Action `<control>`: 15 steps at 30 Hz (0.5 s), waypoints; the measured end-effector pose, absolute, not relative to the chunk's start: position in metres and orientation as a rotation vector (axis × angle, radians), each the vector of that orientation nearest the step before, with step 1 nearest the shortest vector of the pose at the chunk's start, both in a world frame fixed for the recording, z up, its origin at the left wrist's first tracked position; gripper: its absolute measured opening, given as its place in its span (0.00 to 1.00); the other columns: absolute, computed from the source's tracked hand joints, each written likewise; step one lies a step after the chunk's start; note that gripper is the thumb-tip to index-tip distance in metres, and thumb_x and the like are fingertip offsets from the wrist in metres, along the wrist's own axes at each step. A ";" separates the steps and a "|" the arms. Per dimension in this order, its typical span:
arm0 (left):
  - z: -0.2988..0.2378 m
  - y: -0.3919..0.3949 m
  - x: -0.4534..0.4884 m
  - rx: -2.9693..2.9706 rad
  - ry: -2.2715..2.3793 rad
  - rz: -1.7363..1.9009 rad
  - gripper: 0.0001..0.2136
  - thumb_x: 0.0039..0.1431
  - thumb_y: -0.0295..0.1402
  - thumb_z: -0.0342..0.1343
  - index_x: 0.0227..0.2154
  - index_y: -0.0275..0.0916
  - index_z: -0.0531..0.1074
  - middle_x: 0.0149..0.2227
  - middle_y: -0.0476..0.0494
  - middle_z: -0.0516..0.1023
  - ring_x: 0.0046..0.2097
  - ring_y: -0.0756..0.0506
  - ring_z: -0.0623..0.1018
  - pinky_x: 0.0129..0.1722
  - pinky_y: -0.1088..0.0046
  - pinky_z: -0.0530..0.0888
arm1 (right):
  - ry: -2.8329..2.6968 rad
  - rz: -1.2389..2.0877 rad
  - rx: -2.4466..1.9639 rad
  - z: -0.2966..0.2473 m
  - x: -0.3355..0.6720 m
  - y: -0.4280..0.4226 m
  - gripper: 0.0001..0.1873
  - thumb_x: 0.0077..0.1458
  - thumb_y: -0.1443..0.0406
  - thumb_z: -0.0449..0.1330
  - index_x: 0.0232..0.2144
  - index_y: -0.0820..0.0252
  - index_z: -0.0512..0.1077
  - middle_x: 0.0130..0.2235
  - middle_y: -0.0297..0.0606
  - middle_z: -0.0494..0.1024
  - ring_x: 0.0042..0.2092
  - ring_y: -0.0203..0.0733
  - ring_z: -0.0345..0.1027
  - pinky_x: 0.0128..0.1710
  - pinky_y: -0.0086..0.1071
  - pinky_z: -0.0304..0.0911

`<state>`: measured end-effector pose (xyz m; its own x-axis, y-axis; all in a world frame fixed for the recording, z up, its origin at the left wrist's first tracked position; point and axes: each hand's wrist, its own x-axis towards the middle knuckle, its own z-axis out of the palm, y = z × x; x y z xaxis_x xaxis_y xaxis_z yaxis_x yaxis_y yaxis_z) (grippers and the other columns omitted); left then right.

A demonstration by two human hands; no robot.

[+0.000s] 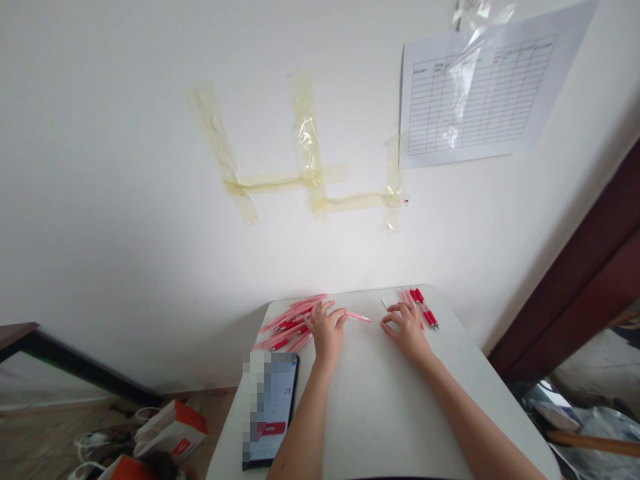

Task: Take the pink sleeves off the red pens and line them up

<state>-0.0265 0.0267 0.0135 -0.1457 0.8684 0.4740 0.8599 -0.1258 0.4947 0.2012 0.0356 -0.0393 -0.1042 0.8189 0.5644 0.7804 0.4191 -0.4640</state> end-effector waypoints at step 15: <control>0.009 0.028 -0.026 2.023 2.061 1.123 0.08 0.58 0.32 0.63 0.38 0.51 0.82 0.55 0.45 0.77 0.66 0.33 0.64 0.65 0.30 0.46 | -1.827 -0.254 -1.533 -0.026 0.198 0.033 0.10 0.61 0.63 0.58 0.31 0.52 0.80 0.48 0.44 0.75 0.56 0.57 0.58 0.60 0.58 0.53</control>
<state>-0.0260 0.0276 0.0091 -0.1467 0.8835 0.4448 0.8525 -0.1151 0.5098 0.1985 0.0326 -0.0259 -0.0266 0.7737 0.6329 0.9169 0.2711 -0.2929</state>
